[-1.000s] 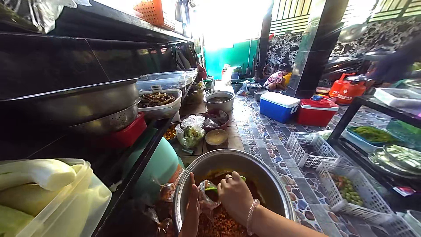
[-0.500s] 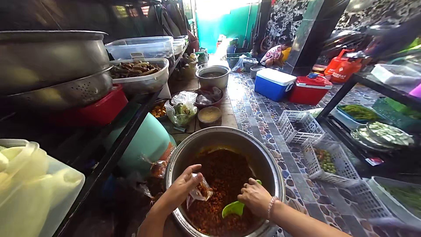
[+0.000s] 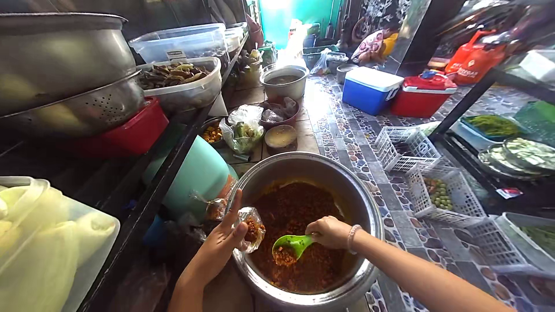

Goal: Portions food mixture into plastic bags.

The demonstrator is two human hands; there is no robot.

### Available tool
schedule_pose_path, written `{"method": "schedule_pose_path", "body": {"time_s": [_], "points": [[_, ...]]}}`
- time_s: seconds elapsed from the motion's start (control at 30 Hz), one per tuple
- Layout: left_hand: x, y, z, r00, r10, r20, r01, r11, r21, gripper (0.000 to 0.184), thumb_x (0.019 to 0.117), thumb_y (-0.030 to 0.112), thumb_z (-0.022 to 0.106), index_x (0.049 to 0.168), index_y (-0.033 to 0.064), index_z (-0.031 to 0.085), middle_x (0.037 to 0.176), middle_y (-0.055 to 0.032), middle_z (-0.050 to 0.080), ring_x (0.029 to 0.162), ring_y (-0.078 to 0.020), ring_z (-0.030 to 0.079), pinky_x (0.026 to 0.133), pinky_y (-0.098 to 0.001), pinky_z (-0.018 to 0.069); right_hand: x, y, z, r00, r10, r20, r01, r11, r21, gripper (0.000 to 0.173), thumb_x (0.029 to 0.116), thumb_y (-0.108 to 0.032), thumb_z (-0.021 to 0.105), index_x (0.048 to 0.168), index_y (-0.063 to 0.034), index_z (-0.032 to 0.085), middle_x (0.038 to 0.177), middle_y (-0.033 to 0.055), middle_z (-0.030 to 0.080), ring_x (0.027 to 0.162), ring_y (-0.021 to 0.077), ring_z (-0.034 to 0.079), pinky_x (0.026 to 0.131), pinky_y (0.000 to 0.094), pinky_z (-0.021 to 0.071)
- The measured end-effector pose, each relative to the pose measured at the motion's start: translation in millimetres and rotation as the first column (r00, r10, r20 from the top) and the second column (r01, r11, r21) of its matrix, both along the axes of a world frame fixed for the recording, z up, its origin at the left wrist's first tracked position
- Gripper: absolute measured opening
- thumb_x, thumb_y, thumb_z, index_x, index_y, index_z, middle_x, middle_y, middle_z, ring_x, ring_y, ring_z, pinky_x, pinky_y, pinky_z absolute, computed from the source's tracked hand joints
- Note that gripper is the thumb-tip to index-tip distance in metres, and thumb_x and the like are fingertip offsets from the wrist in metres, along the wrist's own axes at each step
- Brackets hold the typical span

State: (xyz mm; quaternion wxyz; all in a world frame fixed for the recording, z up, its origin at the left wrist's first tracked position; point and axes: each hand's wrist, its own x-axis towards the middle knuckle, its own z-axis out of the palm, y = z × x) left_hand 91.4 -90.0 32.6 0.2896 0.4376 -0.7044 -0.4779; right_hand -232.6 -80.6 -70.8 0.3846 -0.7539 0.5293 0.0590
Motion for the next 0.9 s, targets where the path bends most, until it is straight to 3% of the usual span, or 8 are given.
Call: {"method": "schedule_pose_path", "body": {"time_s": [0.1, 0.2, 0.3, 0.43, 0.57, 0.67, 0.83, 0.9], "points": [[-2.4, 1.7, -2.3, 0.998, 0.035, -0.051, -0.036, 0.999, -0.032, 0.099, 0.0835, 0.085, 0.048, 0.163, 0.0323, 0.024, 0.153, 0.0016, 0.051, 0.115, -0.0074, 0.065, 0.085, -0.0279, 0.0592, 19.6, 16.9, -14.7, 0.966, 0.191, -0.175, -0.222, 0.959, -0.176, 0.028, 0.1001, -0.005, 0.052, 0.123, -0.0081, 0.068, 0.12, 0.0194, 0.07, 0.121, 0.0404, 0.062, 0.109, 0.0639, 0.0364], [-0.4, 1.1, -2.0, 1.0, -0.019, -0.023, 0.018, 0.999, -0.039, 0.089, 0.0891, 0.079, 0.049, 0.162, 0.0307, 0.03, 0.16, 0.0066, 0.042, 0.12, -0.0034, 0.062, 0.09, -0.0256, 0.0572, 19.5, 36.6, -20.4, 0.956, 0.248, -0.158, -0.261, 0.963, -0.069, 0.026, 0.1008, -0.01, 0.053, 0.121, -0.0101, 0.07, 0.118, 0.0171, 0.072, 0.119, 0.0386, 0.063, 0.108, 0.0635, 0.0372], [5.5, -3.0, -0.5, 0.997, -0.058, 0.052, 0.056, 0.998, 0.034, 0.088, 0.087, 0.081, 0.05, 0.159, 0.0322, 0.038, 0.149, 0.004, 0.056, 0.097, -0.0077, 0.071, 0.075, -0.0276, 0.0608, -5.3, 38.5, -21.6, 0.997, 0.077, -0.015, -0.075, 0.994, 0.083, 0.028, 0.1015, -0.023, 0.054, 0.121, -0.0154, 0.073, 0.113, 0.015, 0.074, 0.112, 0.0367, 0.066, 0.103, 0.0651, 0.0421], [6.3, -10.6, -2.2, 0.992, -0.079, 0.097, 0.072, 0.995, 0.073, 0.094, 0.0854, 0.085, 0.044, 0.161, 0.0323, 0.032, 0.156, 0.0035, 0.048, 0.115, -0.0069, 0.065, 0.085, -0.0294, 0.0585, -25.7, 36.5, -8.3, 0.963, -0.21, 0.172, 0.13, 0.913, 0.386, 0.027, 0.1, -0.021, 0.06, 0.121, -0.0062, 0.071, 0.098, 0.0135, 0.07, 0.084, 0.0226, 0.065, 0.08, 0.047, 0.0522], [-3.9, -13.3, -13.4, 0.997, -0.003, 0.075, -0.004, 0.996, 0.093, 0.089, 0.0947, 0.076, 0.038, 0.165, 0.0247, 0.019, 0.164, -0.0043, 0.034, 0.116, -0.0089, 0.063, 0.087, -0.0311, 0.0575, -28.5, 27.7, 26.3, 0.883, -0.348, 0.316, 0.248, 0.916, 0.314, 0.027, 0.1011, -0.019, 0.059, 0.12, -0.0031, 0.069, 0.086, 0.0065, 0.066, 0.07, 0.013, 0.059, 0.069, 0.0352, 0.0514], [-17.5, -9.6, -33.9, 0.999, 0.037, 0.022, -0.04, 0.99, 0.138, 0.081, 0.1001, 0.068, 0.03, 0.166, 0.0237, 0.011, 0.166, -0.0077, 0.03, 0.114, -0.0137, 0.066, 0.085, -0.0349, 0.0586, -15.8, 8.6, 74.0, 0.904, -0.31, 0.295, 0.292, 0.951, 0.105, 0.032, 0.1042, -0.025, 0.054, 0.124, -0.0041, 0.067, 0.095, 0.0114, 0.069, 0.078, 0.0185, 0.063, 0.076, 0.0409, 0.053], [-56.6, -8.5, -61.5, 0.936, 0.179, -0.304, -0.15, 0.982, 0.118, 0.127, 0.0726, 0.099, 0.035, 0.166, 0.0221, -0.004, 0.16, -0.0122, 0.04, 0.111, -0.0213, 0.069, 0.074, -0.0416, 0.0628, 29.2, -16.4, 126.5, 0.951, -0.298, -0.081, 0.285, 0.948, -0.139, 0.033, 0.0977, -0.026, 0.055, 0.124, -0.0143, 0.071, 0.118, 0.016, 0.071, 0.113, 0.0372, 0.066, 0.092, 0.0653, 0.049], [-71.6, -9.1, -64.9, 0.896, 0.195, -0.4, -0.172, 0.981, 0.092, 0.131, 0.0706, 0.1, 0.034, 0.165, 0.0174, -0.005, 0.151, -0.0154, 0.05, 0.089, -0.0217, 0.074, 0.061, -0.0386, 0.0633, 51.0, -14.9, 134.8, 0.95, -0.253, -0.182, 0.219, 0.958, -0.188, 0.031, 0.0945, -0.019, 0.058, 0.121, -0.0096, 0.069, 0.12, 0.0188, 0.07, 0.116, 0.0415, 0.064, 0.091, 0.0691, 0.0482]]}}
